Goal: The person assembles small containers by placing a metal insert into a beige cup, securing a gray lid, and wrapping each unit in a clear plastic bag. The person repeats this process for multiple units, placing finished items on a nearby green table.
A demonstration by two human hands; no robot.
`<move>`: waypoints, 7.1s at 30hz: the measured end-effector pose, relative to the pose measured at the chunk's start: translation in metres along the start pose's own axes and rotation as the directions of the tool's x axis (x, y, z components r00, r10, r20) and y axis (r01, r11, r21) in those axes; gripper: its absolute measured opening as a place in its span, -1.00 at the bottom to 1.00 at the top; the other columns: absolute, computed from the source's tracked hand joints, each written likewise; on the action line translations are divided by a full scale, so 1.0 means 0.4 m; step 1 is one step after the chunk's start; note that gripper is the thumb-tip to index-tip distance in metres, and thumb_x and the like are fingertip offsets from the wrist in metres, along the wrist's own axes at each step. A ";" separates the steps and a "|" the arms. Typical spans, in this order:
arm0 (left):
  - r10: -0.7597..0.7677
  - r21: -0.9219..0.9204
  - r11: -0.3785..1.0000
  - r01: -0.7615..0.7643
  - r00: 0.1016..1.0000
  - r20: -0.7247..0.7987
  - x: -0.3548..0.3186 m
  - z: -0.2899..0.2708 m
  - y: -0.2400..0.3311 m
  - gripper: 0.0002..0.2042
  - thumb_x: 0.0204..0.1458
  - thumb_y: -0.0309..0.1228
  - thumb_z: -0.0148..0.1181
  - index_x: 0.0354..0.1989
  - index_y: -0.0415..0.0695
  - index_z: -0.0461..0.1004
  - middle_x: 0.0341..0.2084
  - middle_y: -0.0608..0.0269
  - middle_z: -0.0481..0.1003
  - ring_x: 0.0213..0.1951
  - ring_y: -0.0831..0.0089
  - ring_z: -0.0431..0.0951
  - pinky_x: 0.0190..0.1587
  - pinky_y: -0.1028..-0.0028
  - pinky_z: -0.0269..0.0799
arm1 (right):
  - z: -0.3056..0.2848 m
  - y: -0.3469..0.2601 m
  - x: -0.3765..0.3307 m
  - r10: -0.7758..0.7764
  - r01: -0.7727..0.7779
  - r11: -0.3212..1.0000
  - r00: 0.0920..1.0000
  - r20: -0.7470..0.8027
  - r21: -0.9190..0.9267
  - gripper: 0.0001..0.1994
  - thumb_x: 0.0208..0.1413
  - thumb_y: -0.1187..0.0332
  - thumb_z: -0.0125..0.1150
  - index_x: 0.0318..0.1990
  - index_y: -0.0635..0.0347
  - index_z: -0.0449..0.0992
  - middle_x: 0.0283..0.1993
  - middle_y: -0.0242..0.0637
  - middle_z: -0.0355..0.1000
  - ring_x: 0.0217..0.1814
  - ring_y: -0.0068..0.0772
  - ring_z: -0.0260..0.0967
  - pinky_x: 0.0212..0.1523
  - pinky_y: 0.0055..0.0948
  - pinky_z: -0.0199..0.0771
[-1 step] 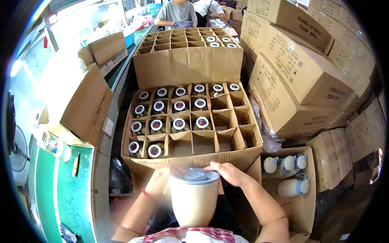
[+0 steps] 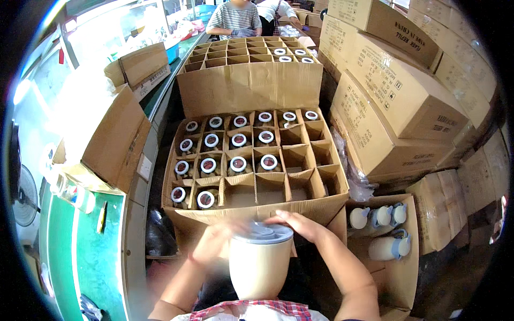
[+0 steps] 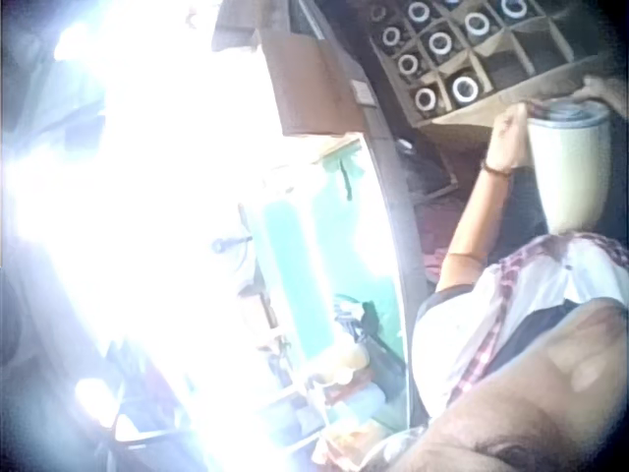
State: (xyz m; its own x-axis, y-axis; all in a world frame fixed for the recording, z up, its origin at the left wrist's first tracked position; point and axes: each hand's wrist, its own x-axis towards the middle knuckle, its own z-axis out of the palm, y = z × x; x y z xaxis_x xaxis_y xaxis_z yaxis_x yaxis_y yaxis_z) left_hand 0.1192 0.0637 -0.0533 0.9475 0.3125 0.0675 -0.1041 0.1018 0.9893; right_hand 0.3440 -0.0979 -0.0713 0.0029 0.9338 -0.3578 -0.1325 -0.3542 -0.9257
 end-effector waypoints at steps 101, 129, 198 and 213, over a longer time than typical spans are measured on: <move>0.202 0.625 0.775 0.095 0.900 -0.387 -0.288 0.177 0.083 -0.74 0.19 -0.25 0.10 -0.32 -0.23 0.44 -0.64 -0.14 0.43 -0.52 -0.07 0.51 -0.47 0.23 0.39 | 0.278 -0.239 -0.414 -0.383 0.188 0.630 0.919 -0.091 -0.753 -0.74 0.12 0.28 0.24 -0.12 0.25 0.47 -0.31 -0.22 0.40 -0.27 -0.31 0.40 -0.22 -0.37 0.41; -0.113 0.463 0.886 0.005 0.972 0.204 -0.309 0.148 0.114 -0.82 0.10 -0.33 0.28 -0.36 -0.21 0.58 -0.64 0.17 0.53 -0.56 0.49 0.57 -0.48 0.52 0.42 | 0.256 -0.193 -0.505 -0.479 0.394 0.091 0.822 0.306 -0.915 -0.75 0.09 0.27 0.21 -0.12 0.14 0.45 -0.22 -0.33 0.40 -0.26 -0.32 0.47 -0.34 -0.41 0.54; -0.287 0.781 0.220 -0.584 0.727 0.624 0.638 0.417 -0.003 -0.18 -0.03 0.13 0.22 0.25 -0.25 0.17 0.07 -0.10 0.37 0.07 0.03 0.45 0.09 0.23 0.39 | -0.559 0.172 -0.272 -0.390 -0.167 0.877 0.297 -0.872 -0.450 -0.64 0.24 0.10 0.09 -0.42 0.20 0.60 -0.48 -0.30 0.55 -0.46 -0.51 0.45 -0.40 -0.45 0.38; -0.407 0.938 0.302 -0.171 0.867 0.289 0.771 0.198 0.010 -0.72 0.15 -0.21 0.12 -0.25 -0.21 0.53 -0.41 -0.02 0.57 -0.34 0.20 0.61 -0.26 0.26 0.51 | -0.656 0.279 -0.092 -0.388 0.439 0.887 0.545 -0.743 -0.141 -0.55 0.23 0.06 0.01 0.03 0.27 0.51 0.14 -0.17 0.43 0.22 -0.30 0.31 0.26 -0.40 0.21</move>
State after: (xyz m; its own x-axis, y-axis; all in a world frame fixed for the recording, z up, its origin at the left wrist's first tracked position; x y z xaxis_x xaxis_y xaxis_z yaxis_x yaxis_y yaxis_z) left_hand 0.4350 0.0856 -0.0185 0.9508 -0.0435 -0.3067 0.0902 -0.9083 0.4084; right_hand 0.5892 -0.1851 -0.1938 0.7897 0.6091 0.0730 0.0235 0.0889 -0.9958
